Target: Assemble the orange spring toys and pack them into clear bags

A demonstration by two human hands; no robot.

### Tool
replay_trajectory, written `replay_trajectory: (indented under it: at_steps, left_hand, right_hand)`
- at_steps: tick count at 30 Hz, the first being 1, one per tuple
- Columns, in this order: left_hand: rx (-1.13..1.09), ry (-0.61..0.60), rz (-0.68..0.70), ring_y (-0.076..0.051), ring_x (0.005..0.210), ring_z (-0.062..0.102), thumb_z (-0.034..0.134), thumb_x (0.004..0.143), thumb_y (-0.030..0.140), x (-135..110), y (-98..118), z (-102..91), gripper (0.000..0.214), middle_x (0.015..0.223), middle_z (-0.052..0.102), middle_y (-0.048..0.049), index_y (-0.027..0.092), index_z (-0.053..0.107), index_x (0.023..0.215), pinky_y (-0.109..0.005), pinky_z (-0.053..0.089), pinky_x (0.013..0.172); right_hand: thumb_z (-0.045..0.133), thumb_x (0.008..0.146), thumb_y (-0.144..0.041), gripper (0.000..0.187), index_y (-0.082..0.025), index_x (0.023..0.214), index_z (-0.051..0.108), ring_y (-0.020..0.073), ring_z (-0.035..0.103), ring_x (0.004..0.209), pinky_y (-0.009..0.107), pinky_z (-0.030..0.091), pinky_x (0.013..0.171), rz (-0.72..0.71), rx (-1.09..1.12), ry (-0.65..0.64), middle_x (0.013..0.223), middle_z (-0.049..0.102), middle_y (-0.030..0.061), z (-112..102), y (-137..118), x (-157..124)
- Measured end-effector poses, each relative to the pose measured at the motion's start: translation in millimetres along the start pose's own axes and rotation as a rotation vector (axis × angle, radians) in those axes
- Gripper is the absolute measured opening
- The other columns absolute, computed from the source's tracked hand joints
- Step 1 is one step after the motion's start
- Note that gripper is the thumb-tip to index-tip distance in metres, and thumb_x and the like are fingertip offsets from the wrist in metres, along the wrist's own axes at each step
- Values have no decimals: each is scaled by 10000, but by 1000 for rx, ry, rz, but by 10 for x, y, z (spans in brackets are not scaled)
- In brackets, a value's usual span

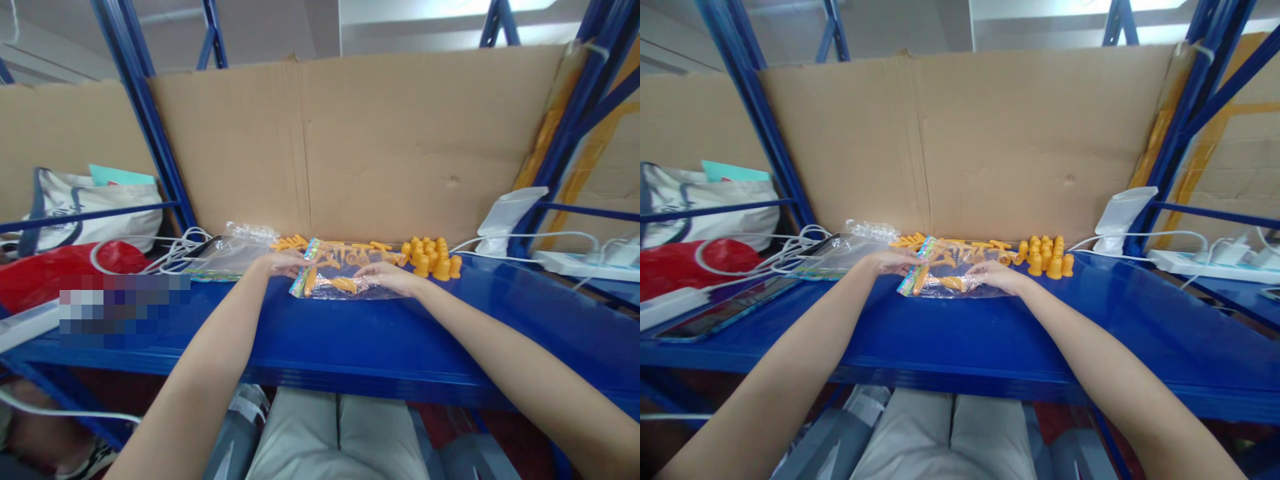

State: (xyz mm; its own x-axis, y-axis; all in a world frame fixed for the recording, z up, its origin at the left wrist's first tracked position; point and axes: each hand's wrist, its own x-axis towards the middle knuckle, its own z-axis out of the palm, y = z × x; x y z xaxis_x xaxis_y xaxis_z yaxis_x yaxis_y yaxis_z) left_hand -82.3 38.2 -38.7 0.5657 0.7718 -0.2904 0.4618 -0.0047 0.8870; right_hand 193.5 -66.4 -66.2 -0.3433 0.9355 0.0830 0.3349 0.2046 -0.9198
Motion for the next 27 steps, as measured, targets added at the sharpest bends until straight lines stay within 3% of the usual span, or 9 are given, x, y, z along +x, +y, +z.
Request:
replay_trajectory:
  at_steps: [8, 14, 19, 27]
  left_hand:
    - [70, -68, 37, -208, 893, 643, 830, 596, 349, 38, -23, -2, 550, 933, 725, -80, 153, 635, 1071, -336, 456, 846]
    - [-10, 41, -7, -194, 848, 661, 830, 604, 320, -11, 42, 68, 478, 868, 734, -56, 178, 650, 1023, -319, 477, 824]
    - [-37, 60, -30, -184, 823, 669, 831, 602, 296, -44, 87, 127, 487, 851, 738, -63, 161, 648, 1032, -324, 481, 832]
    - [-56, 175, -37, -166, 827, 664, 765, 664, 236, 22, 80, 127, 293, 772, 733, -34, 155, 673, 930, -274, 490, 824]
  right_hand:
    - [698, 703, -276, 188, -148, 839, 716, 176, 643, 812, 318, 495, 823, -25, -63, -7, 885, 717, 60, -6, 6, -1]
    - [704, 690, -250, 154, -160, 813, 715, 165, 642, 774, 321, 493, 820, 8, -42, 2, 801, 709, 27, -4, -31, -19]
    - [736, 680, -263, 188, -148, 829, 722, 159, 636, 764, 307, 499, 794, 2, -4, -34, 818, 710, 45, -3, -18, -19]
    - [724, 696, -202, 131, -146, 813, 711, 162, 648, 818, 355, 482, 897, -6, 12, 29, 852, 710, 49, 0, -23, 14]
